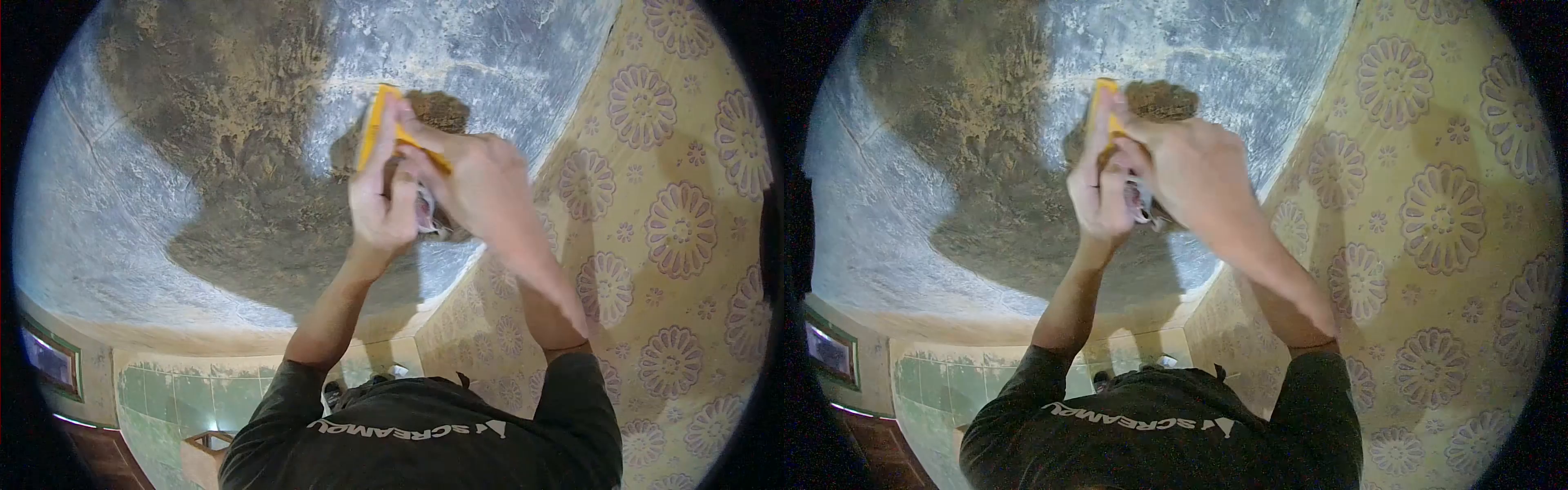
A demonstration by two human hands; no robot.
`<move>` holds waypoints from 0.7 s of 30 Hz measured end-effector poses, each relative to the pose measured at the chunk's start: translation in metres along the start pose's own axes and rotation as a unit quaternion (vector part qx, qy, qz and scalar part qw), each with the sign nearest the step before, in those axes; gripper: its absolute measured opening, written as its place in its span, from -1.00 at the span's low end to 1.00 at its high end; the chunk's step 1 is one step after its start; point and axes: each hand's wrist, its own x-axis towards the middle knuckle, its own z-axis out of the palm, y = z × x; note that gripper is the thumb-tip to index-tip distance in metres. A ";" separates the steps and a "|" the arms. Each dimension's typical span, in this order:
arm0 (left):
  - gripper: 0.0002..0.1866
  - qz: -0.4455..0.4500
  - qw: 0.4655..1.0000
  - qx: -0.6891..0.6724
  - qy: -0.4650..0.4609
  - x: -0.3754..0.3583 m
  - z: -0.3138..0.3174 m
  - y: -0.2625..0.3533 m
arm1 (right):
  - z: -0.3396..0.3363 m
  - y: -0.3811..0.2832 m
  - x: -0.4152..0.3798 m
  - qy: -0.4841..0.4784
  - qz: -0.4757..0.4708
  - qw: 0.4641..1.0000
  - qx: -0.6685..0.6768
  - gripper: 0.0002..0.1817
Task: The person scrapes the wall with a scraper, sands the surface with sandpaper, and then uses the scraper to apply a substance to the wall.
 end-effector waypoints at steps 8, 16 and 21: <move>-0.30 -0.046 0.996 -0.074 -0.016 -0.007 0.005 0.013 | -0.001 0.001 0.003 -0.009 0.001 1.000 -0.005 -0.70; -0.32 -0.080 0.992 -0.097 -0.008 -0.015 0.008 -0.001 | 0.005 0.002 0.006 -0.025 -0.045 0.999 0.003 -0.71; -0.32 -0.105 0.984 -0.140 0.002 -0.012 0.004 0.002 | 0.011 0.006 0.002 0.050 -0.089 0.995 -0.019 -0.70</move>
